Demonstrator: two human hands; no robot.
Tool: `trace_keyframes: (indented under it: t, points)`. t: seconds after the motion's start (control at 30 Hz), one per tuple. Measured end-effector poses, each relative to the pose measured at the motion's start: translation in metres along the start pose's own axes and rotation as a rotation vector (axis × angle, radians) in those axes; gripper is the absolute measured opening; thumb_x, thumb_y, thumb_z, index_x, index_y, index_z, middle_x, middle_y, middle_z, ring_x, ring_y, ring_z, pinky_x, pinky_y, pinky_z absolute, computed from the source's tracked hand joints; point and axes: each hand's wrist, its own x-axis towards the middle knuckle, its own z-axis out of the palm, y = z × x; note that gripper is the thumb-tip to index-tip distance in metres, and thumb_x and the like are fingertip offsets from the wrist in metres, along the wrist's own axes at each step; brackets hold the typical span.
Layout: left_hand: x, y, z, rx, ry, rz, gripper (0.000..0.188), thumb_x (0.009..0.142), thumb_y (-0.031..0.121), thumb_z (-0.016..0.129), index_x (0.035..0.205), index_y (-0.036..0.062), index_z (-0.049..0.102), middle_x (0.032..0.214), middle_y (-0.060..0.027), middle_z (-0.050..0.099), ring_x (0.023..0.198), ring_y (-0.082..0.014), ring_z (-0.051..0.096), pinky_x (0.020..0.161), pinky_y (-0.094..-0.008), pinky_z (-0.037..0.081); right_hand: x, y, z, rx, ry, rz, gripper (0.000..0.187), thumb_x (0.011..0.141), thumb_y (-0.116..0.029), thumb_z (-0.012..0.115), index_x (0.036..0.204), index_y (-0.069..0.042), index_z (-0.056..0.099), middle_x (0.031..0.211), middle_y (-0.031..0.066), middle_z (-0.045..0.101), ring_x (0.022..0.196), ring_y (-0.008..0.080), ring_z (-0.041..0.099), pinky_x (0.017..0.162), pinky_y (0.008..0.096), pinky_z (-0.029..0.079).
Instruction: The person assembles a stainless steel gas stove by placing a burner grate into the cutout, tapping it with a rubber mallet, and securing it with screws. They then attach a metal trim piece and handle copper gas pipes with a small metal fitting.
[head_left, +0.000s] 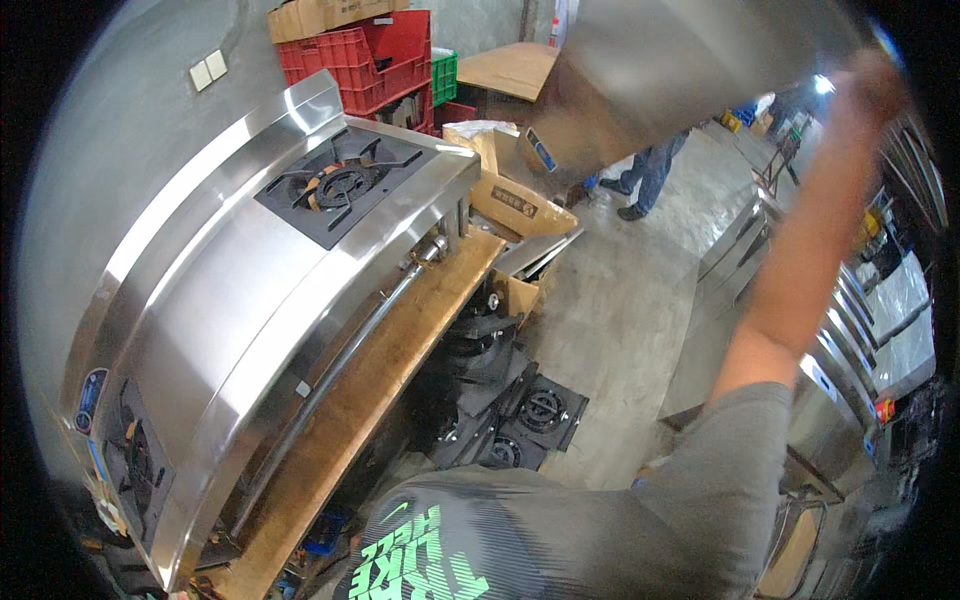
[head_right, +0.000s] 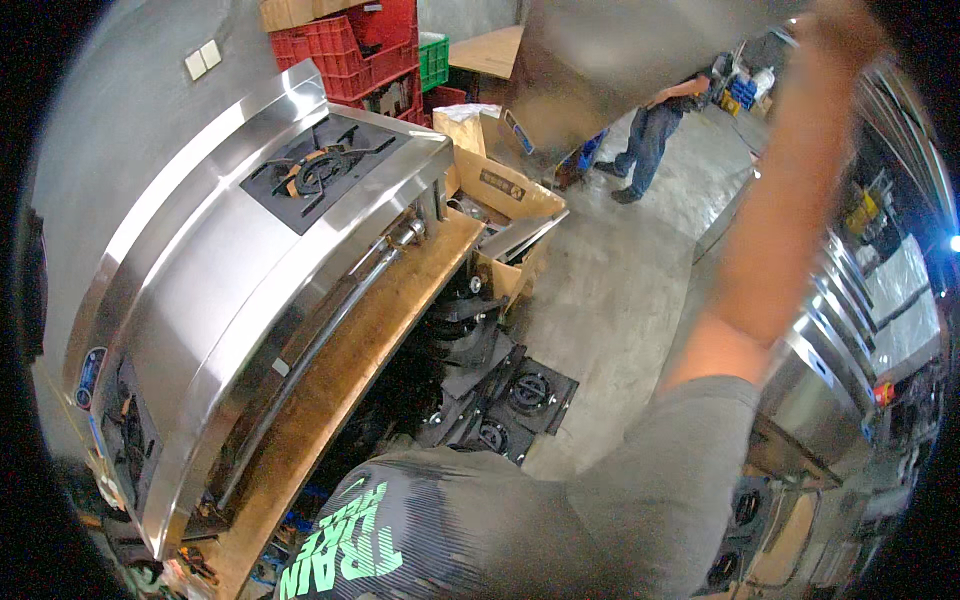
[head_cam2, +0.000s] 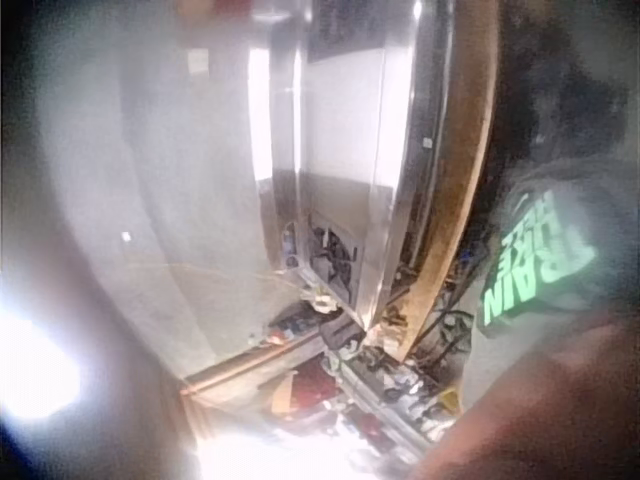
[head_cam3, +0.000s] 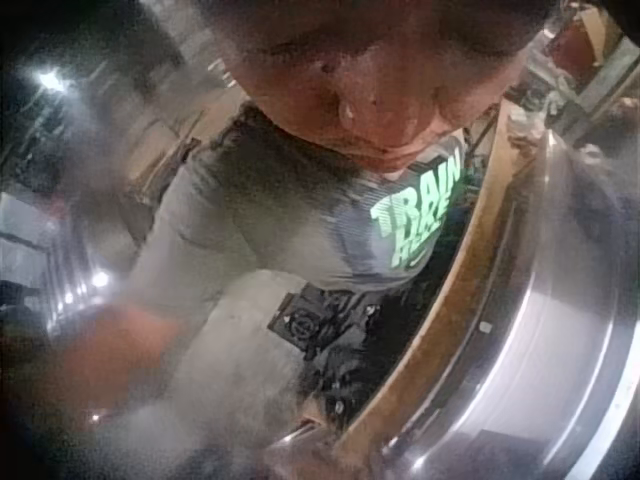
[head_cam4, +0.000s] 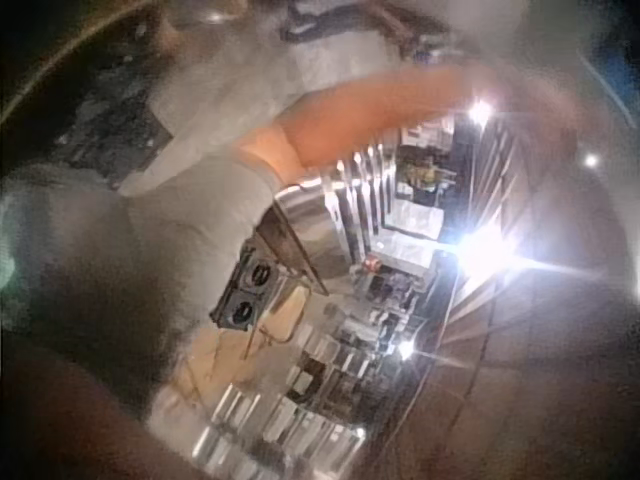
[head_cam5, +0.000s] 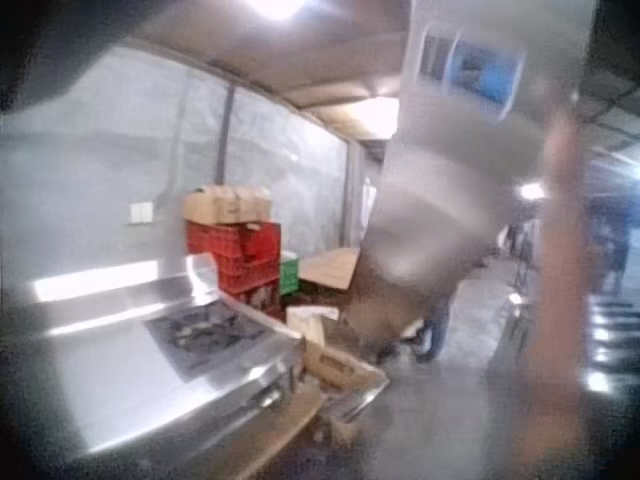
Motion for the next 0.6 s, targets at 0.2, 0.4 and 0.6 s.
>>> trace_keyframes:
  t: [0.2,0.4,0.6]
  points:
    - [-0.011,-0.035,-0.02,-0.303,0.196,-0.087,0.022,0.093,0.024,0.066,0.087,0.0039,0.06,0.074,-0.0101,0.058,0.067,-0.0227,0.056,0.062,-0.0366,0.042,-0.174,0.134,0.064,-0.005,-0.095,0.042,0.032,0.085,-0.031,0.077,0.093,0.0,0.075,0.09,0.0103,0.076,0.082,0.0215,0.071,0.079,0.0338,0.053]
    - [-0.046,-0.113,-0.033,-0.629,0.407,-0.224,0.025,0.096,0.02,0.062,0.077,0.0067,0.056,0.062,-0.0062,0.051,0.054,-0.0175,0.05,0.051,-0.0339,0.038,-0.334,0.218,0.027,-0.266,-0.263,0.656,0.047,0.089,-0.04,0.077,0.111,0.001,0.072,0.108,0.0122,0.074,0.099,0.0199,0.067,0.091,0.0323,0.049]
    - [-0.112,-0.158,-0.001,-0.636,0.469,-0.397,0.026,0.097,0.019,0.061,0.074,0.008,0.055,0.059,-0.0041,0.05,0.049,-0.0147,0.049,0.045,-0.032,0.037,-0.375,0.216,0.003,-0.222,-0.197,0.471,0.048,0.092,-0.044,0.072,0.105,0.002,0.073,0.107,0.0143,0.073,0.1,0.0254,0.065,0.093,0.0382,0.048]
